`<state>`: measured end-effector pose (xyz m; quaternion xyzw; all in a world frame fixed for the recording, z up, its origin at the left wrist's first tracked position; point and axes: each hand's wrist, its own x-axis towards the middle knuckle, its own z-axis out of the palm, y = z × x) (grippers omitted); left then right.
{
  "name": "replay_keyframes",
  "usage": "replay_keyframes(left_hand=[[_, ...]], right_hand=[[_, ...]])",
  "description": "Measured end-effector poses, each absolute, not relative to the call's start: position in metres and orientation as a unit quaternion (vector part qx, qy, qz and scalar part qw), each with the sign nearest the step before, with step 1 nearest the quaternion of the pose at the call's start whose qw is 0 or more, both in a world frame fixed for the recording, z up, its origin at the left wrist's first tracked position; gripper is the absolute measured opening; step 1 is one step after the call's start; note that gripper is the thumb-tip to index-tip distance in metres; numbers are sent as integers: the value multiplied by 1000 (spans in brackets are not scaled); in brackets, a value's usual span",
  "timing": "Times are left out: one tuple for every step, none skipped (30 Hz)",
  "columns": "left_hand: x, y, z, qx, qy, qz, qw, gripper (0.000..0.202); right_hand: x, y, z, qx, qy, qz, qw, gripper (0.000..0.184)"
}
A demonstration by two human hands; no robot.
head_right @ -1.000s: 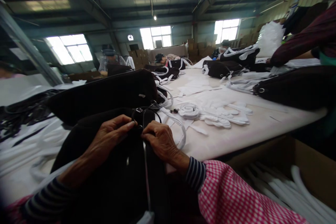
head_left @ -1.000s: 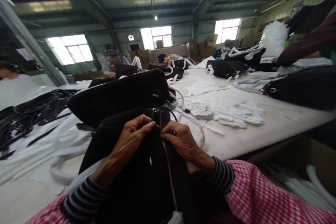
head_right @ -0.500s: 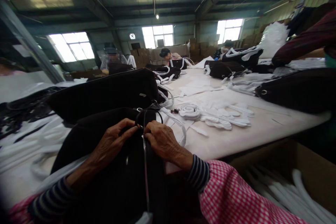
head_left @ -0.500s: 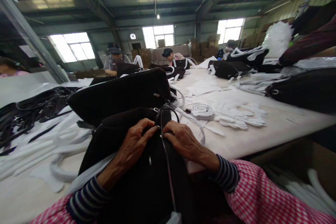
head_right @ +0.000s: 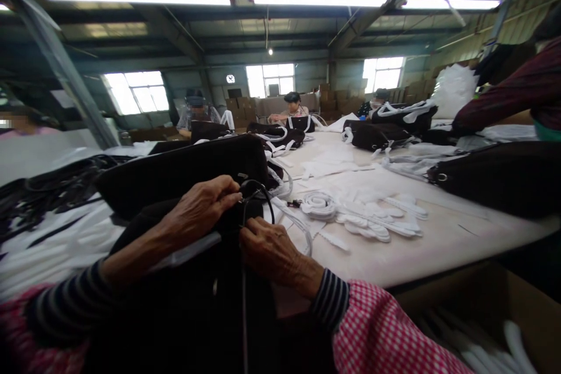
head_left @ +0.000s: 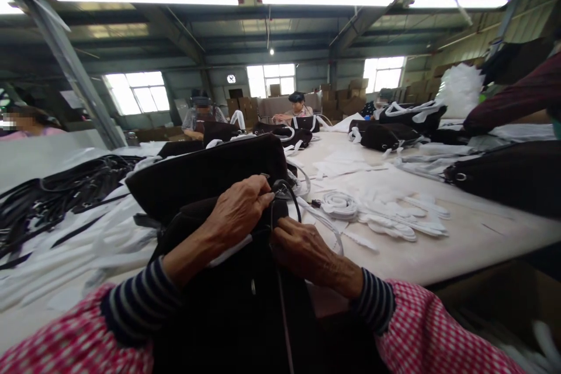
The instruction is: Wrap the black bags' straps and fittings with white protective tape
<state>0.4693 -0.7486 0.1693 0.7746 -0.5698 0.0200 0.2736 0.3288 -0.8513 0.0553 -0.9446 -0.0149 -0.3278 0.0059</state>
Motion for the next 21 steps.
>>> replay_keyframes(left_hand=[[470,-756,174,780,-581,51,225,17],[473,-763,177,787,-585,62,188,16],[476,-769,177,795,-583,55,161,16],[481,-774,176,803,-576,38,146,16],[486,-778,173,810,-569,19,139,16],[491,-780,169,814,-564,7,139,16],[496,-780,164,816,-560,3,143,16],[499,-780,159,817,-557,1,147,16],[501,-780,155,817,-555,1,153,16],[502,-779,151,817,-554,1,160,16],[503,-778,149,816,-554,0,167,16],[503,-777,146,815,-552,1,174,16],[502,-776,144,815,-550,2,182,16],[501,-776,142,814,-549,3,189,16],[500,-776,140,814,-547,4,196,16],[499,-775,139,813,-545,5,204,16],[498,-774,137,812,-544,7,212,17],[498,-774,135,810,-543,8,220,17],[497,-773,133,809,-542,8,228,17],[497,-772,131,807,-542,8,235,17],[497,-771,130,806,-541,8,241,17]], right_hand=[[328,-853,57,-944,-28,-328,-13,14],[326,-855,59,-943,-42,-329,-29,15],[325,-857,61,-941,-55,-332,-37,16],[324,-858,62,-938,-64,-339,-32,17],[324,-859,62,-934,-65,-351,-13,18],[324,-860,62,-928,-59,-367,19,18],[324,-860,60,-920,-48,-384,58,19],[324,-859,58,-911,-36,-400,97,19],[324,-859,56,-901,-25,-412,132,19],[325,-858,55,-892,-19,-421,161,20],[326,-856,54,-886,-16,-426,184,20],[326,-856,54,-881,-14,-428,203,20],[327,-855,54,-877,-13,-426,219,21],[328,-855,56,-876,-11,-424,232,22],[329,-855,57,-876,-9,-418,241,22],[329,-856,60,-879,-6,-409,247,23],[329,-857,63,-883,-5,-395,253,24],[328,-858,66,-889,-5,-377,260,24],[327,-859,69,-895,-8,-355,268,24],[326,-860,72,-902,-13,-333,275,24],[324,-861,74,-908,-18,-312,278,23]])
